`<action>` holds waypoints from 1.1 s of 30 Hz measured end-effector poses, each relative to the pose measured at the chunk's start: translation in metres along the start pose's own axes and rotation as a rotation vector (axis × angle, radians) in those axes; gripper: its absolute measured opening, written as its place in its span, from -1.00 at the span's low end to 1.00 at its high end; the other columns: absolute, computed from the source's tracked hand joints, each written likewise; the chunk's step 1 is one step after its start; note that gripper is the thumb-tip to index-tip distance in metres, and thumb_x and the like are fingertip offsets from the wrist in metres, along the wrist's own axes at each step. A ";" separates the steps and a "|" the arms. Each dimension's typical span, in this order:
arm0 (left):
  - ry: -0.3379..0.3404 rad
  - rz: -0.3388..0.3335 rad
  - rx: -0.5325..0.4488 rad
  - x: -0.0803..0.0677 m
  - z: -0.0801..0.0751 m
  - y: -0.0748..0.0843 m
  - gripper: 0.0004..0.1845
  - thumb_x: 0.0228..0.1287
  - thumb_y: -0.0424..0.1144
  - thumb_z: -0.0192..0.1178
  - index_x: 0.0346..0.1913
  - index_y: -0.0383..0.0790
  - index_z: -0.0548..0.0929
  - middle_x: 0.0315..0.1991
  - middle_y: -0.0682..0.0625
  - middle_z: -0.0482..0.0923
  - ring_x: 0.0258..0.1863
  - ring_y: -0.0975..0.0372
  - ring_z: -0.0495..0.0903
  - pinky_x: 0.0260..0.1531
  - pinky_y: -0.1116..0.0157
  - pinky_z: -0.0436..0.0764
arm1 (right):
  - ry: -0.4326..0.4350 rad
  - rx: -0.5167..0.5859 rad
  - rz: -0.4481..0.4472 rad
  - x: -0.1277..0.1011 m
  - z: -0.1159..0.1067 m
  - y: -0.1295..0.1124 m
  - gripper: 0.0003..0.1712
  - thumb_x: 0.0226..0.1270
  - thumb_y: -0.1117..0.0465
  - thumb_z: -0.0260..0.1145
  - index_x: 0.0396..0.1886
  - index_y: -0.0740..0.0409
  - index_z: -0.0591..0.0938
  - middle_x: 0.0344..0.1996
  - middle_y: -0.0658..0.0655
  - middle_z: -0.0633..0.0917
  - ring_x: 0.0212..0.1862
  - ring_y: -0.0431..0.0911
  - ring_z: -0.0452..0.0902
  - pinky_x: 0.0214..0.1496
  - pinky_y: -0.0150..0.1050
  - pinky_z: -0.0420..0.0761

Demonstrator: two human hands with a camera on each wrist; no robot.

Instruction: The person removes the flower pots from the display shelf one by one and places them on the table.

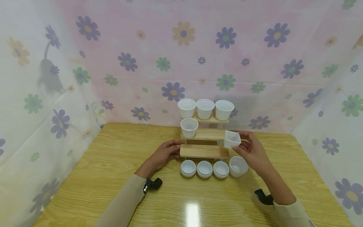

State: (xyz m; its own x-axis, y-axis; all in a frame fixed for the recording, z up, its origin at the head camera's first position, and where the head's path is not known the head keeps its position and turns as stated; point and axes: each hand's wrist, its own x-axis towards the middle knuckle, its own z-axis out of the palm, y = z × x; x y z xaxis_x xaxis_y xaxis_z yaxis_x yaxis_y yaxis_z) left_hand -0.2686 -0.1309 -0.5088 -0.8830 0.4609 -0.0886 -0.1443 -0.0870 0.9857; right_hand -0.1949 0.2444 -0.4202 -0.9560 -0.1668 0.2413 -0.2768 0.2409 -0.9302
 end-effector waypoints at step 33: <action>0.006 -0.003 -0.002 0.001 0.000 -0.001 -0.60 0.69 -0.23 0.07 0.38 -0.41 0.53 0.04 -0.06 0.66 -0.14 0.21 0.65 -0.13 0.32 0.69 | -0.017 -0.025 0.046 -0.006 -0.004 0.007 -0.35 0.56 0.39 0.32 0.51 0.38 0.29 0.35 0.41 0.45 0.16 -0.37 0.58 0.14 -0.48 0.64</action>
State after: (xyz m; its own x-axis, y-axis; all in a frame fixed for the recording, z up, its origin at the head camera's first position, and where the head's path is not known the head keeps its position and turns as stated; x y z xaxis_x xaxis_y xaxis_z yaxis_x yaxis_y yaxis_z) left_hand -0.2697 -0.1303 -0.5098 -0.8851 0.4561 -0.0928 -0.1483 -0.0872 0.9851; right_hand -0.1918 0.2506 -0.4271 -0.9661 -0.1710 0.1934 -0.2349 0.2722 -0.9331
